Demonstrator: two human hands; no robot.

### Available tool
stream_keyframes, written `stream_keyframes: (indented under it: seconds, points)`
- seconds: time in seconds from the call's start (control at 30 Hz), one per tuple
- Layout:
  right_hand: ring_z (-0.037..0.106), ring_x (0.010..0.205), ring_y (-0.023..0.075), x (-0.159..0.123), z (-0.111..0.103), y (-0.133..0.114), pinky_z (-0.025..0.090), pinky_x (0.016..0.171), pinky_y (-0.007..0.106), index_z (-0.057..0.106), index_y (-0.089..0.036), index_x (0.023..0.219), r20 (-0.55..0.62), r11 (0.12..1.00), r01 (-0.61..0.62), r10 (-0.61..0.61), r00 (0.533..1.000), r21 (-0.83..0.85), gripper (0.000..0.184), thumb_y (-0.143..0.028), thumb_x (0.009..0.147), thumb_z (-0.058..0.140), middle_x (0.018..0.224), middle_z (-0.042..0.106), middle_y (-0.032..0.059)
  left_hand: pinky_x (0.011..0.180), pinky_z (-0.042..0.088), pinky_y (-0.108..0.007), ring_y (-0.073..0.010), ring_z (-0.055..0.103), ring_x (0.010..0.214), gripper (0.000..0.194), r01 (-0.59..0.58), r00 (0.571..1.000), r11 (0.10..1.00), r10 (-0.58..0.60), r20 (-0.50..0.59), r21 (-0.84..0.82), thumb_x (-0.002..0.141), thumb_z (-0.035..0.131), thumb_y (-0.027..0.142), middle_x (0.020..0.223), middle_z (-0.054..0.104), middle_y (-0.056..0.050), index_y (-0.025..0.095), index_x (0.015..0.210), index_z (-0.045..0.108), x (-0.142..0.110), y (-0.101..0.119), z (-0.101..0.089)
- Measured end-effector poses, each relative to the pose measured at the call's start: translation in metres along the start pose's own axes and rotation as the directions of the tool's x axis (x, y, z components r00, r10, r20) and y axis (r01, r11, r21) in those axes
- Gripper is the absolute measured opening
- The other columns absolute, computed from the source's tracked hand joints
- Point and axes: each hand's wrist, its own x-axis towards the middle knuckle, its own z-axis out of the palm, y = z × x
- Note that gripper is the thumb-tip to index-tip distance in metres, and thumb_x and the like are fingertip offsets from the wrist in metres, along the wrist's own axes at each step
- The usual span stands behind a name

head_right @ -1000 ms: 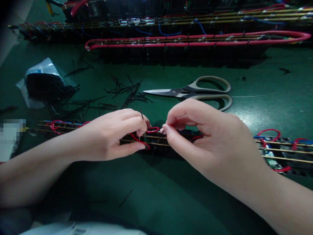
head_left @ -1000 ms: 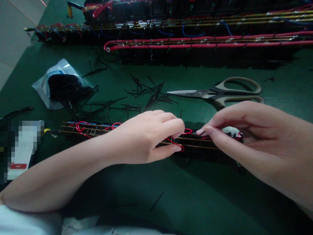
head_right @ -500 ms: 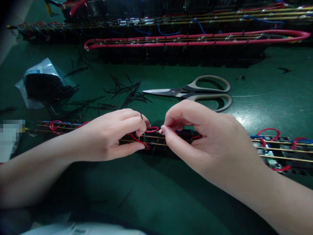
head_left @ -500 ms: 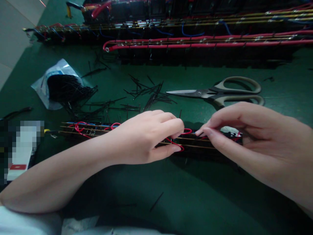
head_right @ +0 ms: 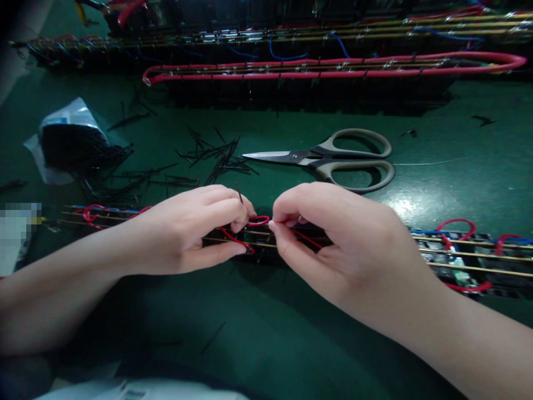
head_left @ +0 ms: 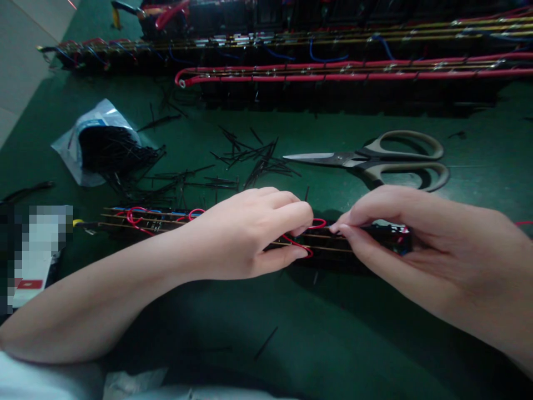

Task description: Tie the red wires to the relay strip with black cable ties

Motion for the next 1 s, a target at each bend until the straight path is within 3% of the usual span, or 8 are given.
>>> stream_keyframes:
  seconds: [0.3,1.0]
  points:
    - [0.068,0.068,0.0202,0.0009,0.0053,-0.0011,0.053,0.06,0.035,0.065,-0.03,0.092,0.025,0.996,0.091,-0.09,0.996,-0.014,0.015,-0.017,0.098,0.062,0.078,0.073,-0.0002,0.081,0.047,-0.033,-0.0208,0.063,0.096,0.007,-0.005,1.0,1.0,0.005,-0.007,0.005,0.103,0.061,0.025,0.109,0.071,-0.007,0.019,0.101,0.057,-0.0003,-0.0012,0.0001]
    - [0.069,0.068,0.019,0.0002,0.0029,0.0008,0.052,0.058,0.033,0.068,-0.03,0.097,0.02,0.998,0.054,-0.054,0.998,0.016,0.011,-0.019,0.096,0.064,0.084,0.075,-0.0006,0.082,0.047,-0.032,-0.0206,0.063,0.098,0.007,0.006,1.0,1.0,-0.006,0.007,0.007,0.104,0.06,0.025,0.11,0.071,-0.007,0.02,0.101,0.056,0.0,0.0002,-0.0007]
